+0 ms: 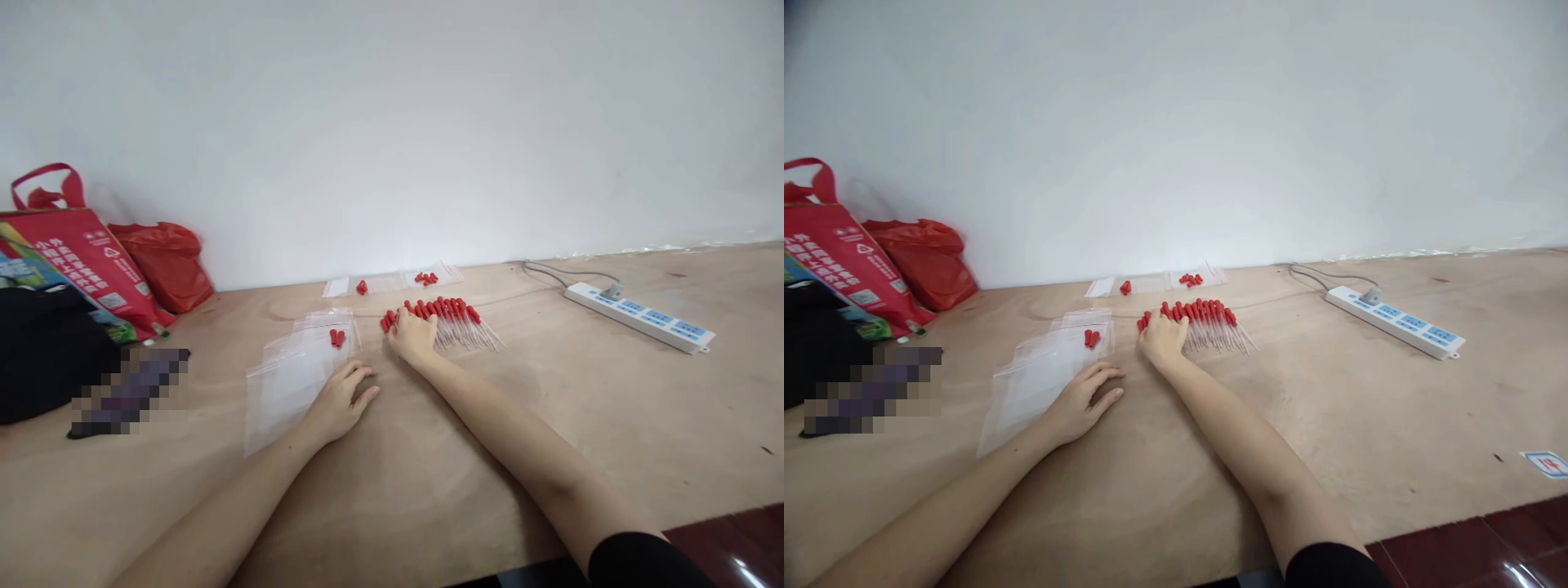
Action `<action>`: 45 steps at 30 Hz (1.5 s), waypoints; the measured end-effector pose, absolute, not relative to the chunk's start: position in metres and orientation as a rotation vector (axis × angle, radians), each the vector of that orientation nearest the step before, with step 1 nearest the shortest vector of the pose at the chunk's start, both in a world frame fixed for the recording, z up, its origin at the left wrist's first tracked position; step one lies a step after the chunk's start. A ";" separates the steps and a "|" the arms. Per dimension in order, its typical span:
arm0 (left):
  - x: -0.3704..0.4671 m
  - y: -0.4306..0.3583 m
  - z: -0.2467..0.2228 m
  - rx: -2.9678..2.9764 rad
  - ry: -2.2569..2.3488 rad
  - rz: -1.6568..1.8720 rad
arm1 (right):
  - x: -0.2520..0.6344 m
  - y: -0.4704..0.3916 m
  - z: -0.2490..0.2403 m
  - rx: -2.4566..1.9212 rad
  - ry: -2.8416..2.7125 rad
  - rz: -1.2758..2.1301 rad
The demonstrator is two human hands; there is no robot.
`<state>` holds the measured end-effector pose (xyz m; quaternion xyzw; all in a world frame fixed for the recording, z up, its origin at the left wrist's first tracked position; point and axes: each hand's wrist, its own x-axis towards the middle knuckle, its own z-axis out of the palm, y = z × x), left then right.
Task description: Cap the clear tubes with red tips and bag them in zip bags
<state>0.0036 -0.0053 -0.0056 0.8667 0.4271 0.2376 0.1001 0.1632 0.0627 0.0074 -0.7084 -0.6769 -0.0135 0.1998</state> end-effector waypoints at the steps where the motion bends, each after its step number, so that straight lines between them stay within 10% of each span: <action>1: 0.004 -0.005 -0.006 2.562 1.261 0.702 | 0.162 0.062 0.008 -1.950 -1.891 -0.073; 23: 0.004 -0.008 -0.006 2.566 1.217 0.770 | 0.100 0.087 0.016 -2.017 -2.083 0.237; 45: -0.004 0.090 0.026 2.504 2.108 0.579 | 0.256 -0.003 -0.025 -1.216 -2.051 -0.174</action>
